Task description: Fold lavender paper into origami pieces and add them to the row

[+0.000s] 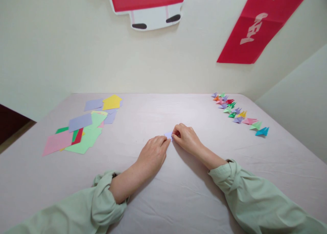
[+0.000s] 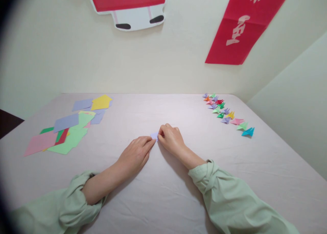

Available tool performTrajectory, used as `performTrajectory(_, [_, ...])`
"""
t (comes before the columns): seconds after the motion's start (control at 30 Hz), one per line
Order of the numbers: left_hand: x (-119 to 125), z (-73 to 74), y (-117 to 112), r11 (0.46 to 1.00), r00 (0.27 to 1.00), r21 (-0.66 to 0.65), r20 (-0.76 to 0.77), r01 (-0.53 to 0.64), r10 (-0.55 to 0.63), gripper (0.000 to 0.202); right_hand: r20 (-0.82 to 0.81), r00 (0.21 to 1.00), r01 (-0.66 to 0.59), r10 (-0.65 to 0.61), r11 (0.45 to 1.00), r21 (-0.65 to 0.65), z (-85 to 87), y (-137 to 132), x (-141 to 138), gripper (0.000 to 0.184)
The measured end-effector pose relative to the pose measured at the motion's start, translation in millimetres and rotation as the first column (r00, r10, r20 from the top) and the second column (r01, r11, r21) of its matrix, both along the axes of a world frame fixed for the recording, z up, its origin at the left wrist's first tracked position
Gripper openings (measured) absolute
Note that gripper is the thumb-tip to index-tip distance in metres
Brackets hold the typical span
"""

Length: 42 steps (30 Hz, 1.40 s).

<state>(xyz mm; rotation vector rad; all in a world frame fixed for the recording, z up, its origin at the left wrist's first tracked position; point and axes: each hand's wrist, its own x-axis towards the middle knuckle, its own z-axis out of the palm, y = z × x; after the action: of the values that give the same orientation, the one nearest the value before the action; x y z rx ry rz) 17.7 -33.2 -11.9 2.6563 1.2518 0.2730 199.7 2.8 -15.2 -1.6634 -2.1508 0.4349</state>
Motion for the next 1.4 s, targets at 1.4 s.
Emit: performTrajectory(1.4, [6, -5.1, -3, 0.997, 0.994, 0.077, -0.105, 0.007, 0.001, 0.044, -0.168, 0.984, -0.045, 0.056, 0.997, 0.069, -9.4, -9, 15, 0.013])
